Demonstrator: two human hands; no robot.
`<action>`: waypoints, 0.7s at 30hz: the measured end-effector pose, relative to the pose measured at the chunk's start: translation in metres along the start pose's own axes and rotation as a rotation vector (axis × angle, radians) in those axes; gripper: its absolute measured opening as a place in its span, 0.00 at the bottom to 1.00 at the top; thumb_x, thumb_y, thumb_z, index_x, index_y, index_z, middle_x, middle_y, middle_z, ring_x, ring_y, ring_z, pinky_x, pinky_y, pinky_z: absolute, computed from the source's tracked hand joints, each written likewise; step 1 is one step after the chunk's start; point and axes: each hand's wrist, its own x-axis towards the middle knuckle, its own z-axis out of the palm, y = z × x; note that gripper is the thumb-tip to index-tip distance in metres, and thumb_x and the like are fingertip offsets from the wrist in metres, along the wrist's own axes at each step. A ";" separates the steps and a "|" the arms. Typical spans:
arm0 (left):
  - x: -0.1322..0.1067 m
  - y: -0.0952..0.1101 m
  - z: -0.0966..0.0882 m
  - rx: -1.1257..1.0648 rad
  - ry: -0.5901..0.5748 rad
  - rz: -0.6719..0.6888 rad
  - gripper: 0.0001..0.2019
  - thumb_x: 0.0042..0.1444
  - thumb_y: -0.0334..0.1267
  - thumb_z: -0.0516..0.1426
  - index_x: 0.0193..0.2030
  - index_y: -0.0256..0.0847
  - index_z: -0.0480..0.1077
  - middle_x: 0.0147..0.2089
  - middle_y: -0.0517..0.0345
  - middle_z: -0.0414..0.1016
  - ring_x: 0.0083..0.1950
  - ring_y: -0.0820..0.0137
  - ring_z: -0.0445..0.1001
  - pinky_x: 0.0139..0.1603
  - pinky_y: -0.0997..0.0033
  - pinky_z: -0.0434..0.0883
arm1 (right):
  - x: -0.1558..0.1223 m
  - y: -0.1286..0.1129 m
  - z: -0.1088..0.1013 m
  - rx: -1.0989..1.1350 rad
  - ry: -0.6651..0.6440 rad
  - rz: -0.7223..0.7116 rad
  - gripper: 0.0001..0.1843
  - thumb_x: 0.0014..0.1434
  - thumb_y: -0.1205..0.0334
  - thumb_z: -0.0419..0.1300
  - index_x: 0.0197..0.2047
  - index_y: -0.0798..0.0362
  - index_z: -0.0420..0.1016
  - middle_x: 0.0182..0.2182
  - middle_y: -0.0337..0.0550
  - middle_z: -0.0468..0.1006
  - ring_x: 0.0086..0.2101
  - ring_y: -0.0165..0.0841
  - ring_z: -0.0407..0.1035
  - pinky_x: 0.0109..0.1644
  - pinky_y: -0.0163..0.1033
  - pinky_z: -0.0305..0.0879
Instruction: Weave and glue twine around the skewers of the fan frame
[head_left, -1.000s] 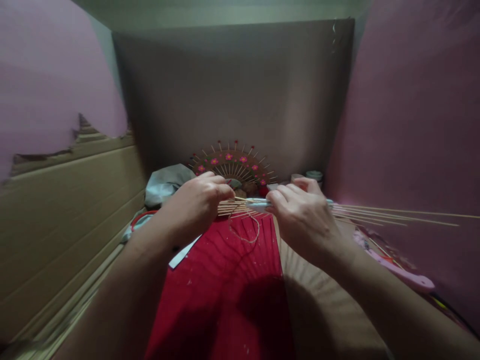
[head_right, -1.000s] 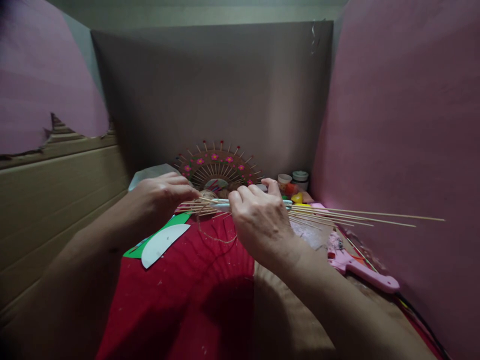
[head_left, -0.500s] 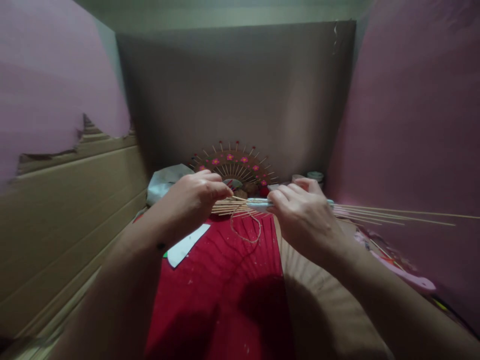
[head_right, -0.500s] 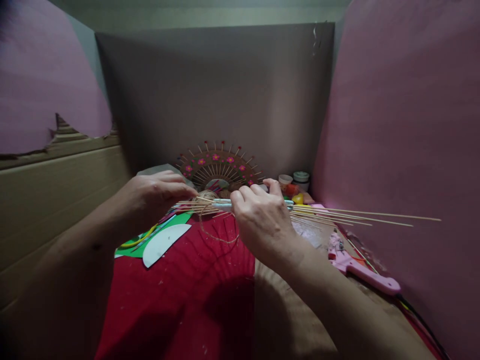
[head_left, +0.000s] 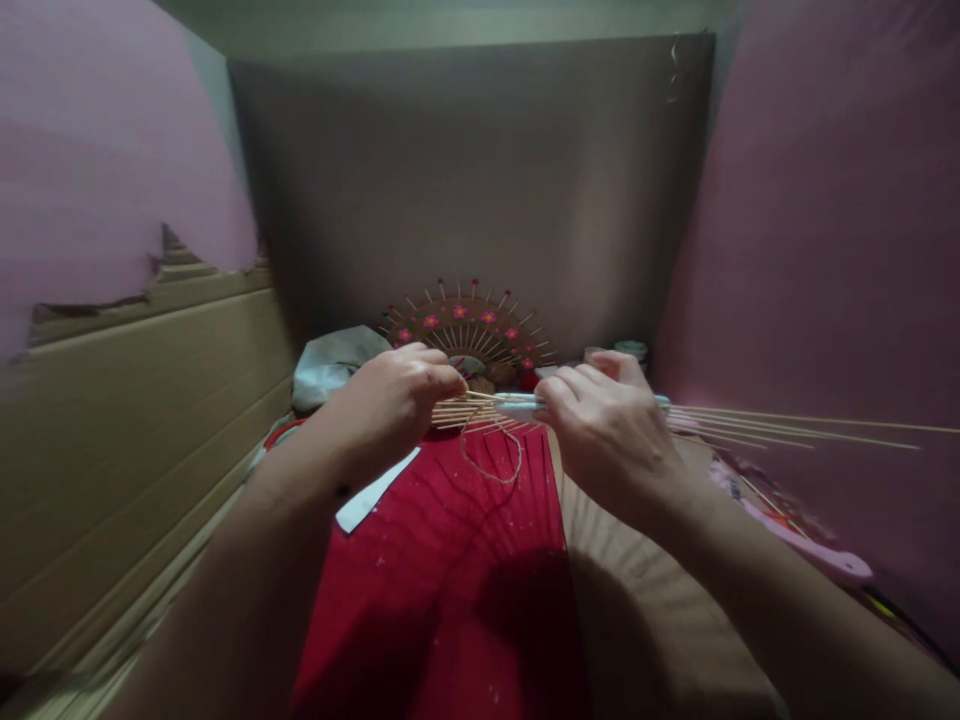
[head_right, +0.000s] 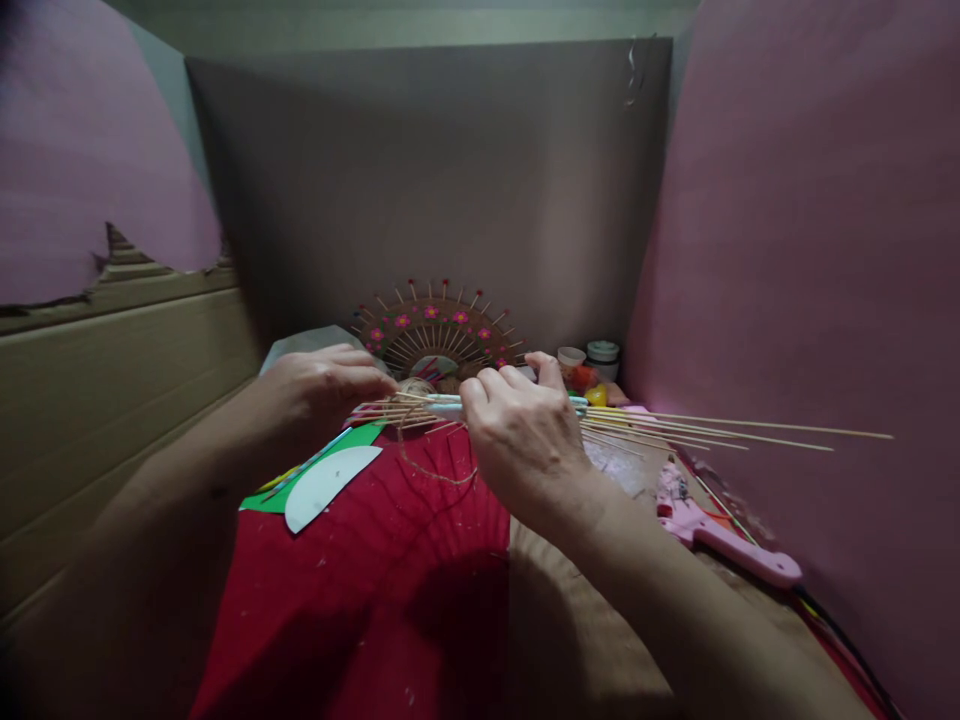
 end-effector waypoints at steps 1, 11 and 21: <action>0.000 0.000 0.001 0.000 -0.002 0.009 0.14 0.55 0.27 0.48 0.29 0.39 0.74 0.30 0.55 0.71 0.34 0.71 0.65 0.33 0.72 0.60 | 0.000 0.000 0.000 -0.001 0.003 -0.001 0.06 0.58 0.72 0.53 0.32 0.56 0.69 0.27 0.41 0.71 0.31 0.34 0.65 0.52 0.45 0.49; -0.002 -0.007 0.005 0.013 0.027 0.049 0.12 0.57 0.29 0.50 0.30 0.40 0.75 0.31 0.57 0.73 0.33 0.71 0.67 0.33 0.72 0.60 | -0.001 0.001 0.000 0.000 -0.017 -0.006 0.05 0.57 0.73 0.54 0.33 0.55 0.69 0.28 0.40 0.71 0.33 0.36 0.66 0.53 0.47 0.49; 0.001 0.012 0.001 -0.796 0.487 -0.120 0.03 0.51 0.36 0.62 0.32 0.41 0.76 0.34 0.57 0.75 0.34 0.72 0.72 0.33 0.72 0.70 | 0.000 0.001 -0.002 0.018 -0.028 -0.007 0.06 0.56 0.74 0.54 0.33 0.55 0.69 0.28 0.41 0.72 0.33 0.36 0.66 0.52 0.46 0.49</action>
